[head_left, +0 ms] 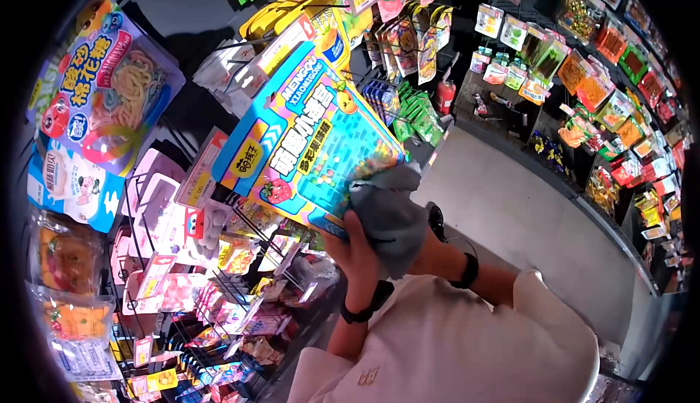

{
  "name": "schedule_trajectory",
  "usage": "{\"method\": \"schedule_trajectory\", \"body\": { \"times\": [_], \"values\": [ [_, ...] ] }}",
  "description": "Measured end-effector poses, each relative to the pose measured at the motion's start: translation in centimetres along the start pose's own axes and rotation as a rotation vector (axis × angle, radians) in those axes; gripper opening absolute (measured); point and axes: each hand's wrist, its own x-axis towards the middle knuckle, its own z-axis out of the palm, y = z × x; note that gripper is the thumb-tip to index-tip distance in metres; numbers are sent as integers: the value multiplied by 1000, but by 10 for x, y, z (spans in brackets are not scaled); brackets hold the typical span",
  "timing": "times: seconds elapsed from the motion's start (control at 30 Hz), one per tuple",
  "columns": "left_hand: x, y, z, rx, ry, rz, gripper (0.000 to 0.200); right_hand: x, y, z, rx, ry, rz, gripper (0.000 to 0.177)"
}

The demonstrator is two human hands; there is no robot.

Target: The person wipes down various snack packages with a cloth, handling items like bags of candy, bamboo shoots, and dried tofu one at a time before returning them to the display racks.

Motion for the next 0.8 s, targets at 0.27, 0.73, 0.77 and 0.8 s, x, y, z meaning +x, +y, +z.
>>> {"method": "schedule_trajectory", "body": {
  "times": [0.27, 0.73, 0.77, 0.8],
  "values": [
    [-11, 6, 11, 23, -45, -41, 26, 2, 12, -12, -2, 54, 29, 46],
    [-17, -2, 32, -141, 35, -153, 24, 19, -6, -33, -25, 246, 48, 36],
    [-14, 2, 35, -149, 42, -165, 24, 5, -2, -30, -66, 95, 61, 37],
    [-8, 6, 38, -160, 54, -160, 24, 0, 4, -31, -108, -48, 56, 38]
  ]
}}
